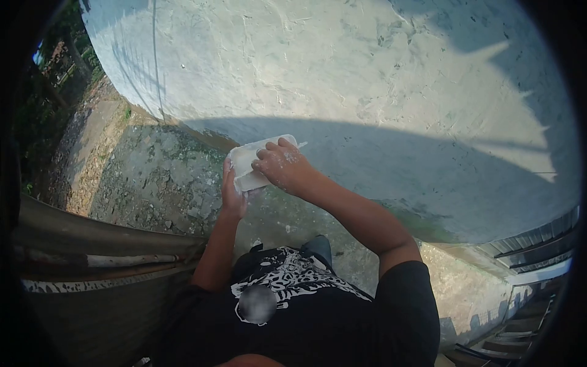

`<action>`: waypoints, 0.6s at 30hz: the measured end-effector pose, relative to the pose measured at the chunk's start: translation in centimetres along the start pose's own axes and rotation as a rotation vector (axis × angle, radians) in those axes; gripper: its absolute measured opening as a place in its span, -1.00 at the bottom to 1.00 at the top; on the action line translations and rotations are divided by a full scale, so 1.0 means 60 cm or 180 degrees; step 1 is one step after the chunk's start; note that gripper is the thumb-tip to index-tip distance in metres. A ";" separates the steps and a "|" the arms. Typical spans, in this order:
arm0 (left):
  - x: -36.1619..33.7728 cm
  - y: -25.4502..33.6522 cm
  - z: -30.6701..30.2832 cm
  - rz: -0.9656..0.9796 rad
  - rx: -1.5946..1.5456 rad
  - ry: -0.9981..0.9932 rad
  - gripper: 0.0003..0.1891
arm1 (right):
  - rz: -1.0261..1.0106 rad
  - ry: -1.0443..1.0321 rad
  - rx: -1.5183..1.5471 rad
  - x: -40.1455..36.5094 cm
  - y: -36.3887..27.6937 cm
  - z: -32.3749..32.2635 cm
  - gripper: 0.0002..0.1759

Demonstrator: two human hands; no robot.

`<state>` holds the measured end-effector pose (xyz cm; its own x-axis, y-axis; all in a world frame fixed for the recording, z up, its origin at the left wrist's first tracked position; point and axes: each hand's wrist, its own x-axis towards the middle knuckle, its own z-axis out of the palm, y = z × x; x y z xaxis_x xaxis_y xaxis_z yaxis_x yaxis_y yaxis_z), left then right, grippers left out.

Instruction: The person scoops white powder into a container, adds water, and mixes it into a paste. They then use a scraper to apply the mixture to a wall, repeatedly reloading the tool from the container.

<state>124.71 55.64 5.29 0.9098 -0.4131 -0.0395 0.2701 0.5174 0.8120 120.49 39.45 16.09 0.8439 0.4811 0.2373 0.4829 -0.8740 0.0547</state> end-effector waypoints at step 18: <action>0.011 -0.016 0.003 0.0191 -0.0176 0.0285 -0.47 | 0.0250 0.0611 0.0041 0.011 0.006 0.006 -0.77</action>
<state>125.02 54.73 4.60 0.9487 -0.3128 -0.0455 0.2289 0.5809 0.7811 121.33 39.46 15.94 0.8196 0.3886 0.4210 0.4214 -0.9067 0.0167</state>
